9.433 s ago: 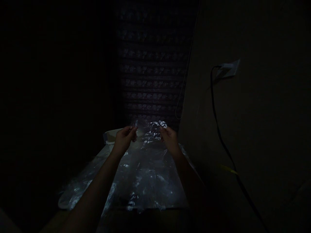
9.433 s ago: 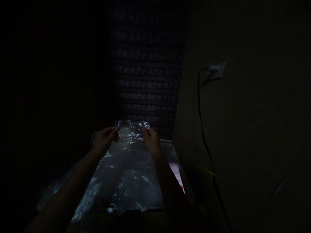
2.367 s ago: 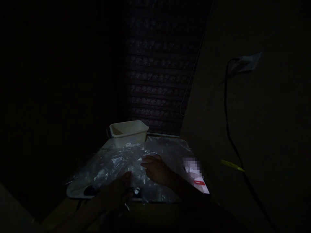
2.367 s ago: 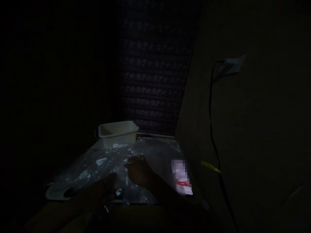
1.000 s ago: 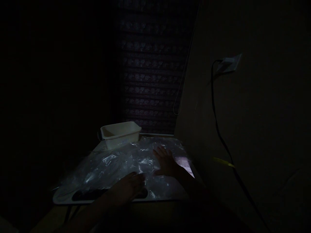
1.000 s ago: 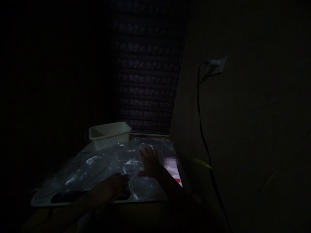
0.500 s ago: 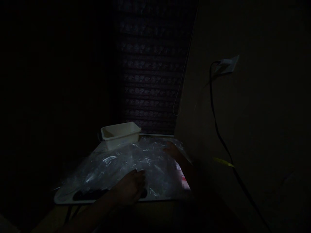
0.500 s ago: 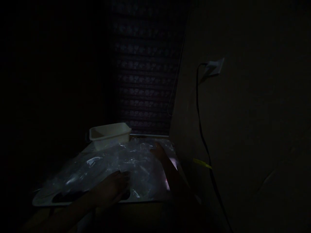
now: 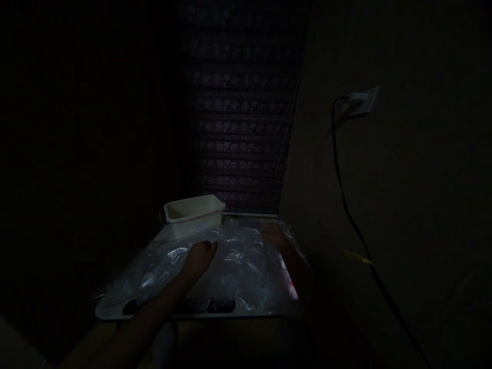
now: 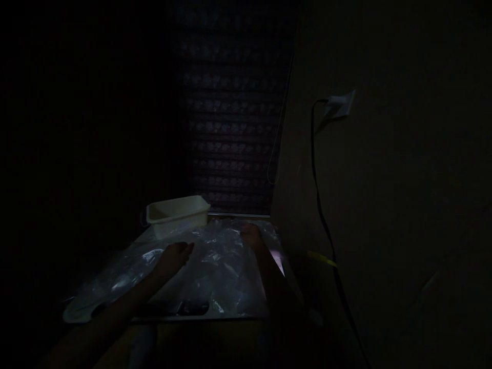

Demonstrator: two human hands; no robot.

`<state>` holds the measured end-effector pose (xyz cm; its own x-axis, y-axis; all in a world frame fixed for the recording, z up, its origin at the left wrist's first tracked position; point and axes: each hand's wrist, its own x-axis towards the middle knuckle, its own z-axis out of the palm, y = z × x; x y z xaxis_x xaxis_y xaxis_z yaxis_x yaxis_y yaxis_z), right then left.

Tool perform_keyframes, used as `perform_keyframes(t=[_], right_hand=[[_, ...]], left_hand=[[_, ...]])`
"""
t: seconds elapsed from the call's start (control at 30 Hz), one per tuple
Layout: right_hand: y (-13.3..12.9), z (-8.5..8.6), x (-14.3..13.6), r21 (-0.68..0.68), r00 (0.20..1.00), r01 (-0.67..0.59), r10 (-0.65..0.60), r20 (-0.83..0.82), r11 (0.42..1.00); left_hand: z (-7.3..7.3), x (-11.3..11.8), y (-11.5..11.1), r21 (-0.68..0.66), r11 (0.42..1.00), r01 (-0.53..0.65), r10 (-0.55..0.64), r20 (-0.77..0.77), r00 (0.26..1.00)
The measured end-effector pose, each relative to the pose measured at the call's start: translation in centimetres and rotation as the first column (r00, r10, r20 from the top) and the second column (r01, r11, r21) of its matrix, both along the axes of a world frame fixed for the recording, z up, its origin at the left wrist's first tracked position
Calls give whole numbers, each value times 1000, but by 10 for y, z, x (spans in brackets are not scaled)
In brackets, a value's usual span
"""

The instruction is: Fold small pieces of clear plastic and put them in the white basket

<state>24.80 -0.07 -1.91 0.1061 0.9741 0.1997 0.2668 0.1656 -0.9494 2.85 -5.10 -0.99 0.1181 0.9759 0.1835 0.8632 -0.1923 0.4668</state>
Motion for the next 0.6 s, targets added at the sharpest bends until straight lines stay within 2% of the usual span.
perform_keyframes(t=[0.07, 0.13, 0.2, 0.27, 0.33, 0.47, 0.53, 0.6], right_hand=[[-4, -4, 1, 16, 981, -87, 83, 175, 996], [-9, -8, 0, 54, 900, -168, 130, 416, 984], [-12, -11, -2, 93, 802, -166, 79, 592, 982], [-13, -11, -4, 133, 765, -111, -1, 644, 985], [-11, -10, -5, 182, 800, -51, -69, 596, 982], [-3, -6, -1, 216, 888, 68, -158, 431, 974], [1, -5, 2, 160, 963, 87, -124, 241, 983], [4, -5, 4, 83, 998, 55, -57, 14, 995]], left_hand=[[-6, 1, 9, -140, 989, -43, 71, 201, 977], [-12, 5, 16, -223, 972, -72, 150, 358, 922], [-17, 10, 22, -228, 971, -77, 182, 489, 853], [-20, 13, 28, -172, 980, -98, 182, 591, 786], [-22, 14, 33, -73, 988, -135, 150, 640, 754], [-21, 11, 36, 128, 982, -139, 31, 619, 785], [-18, 7, 33, 150, 981, -124, 7, 607, 795], [-16, 5, 30, 143, 984, -108, 2, 593, 805]])
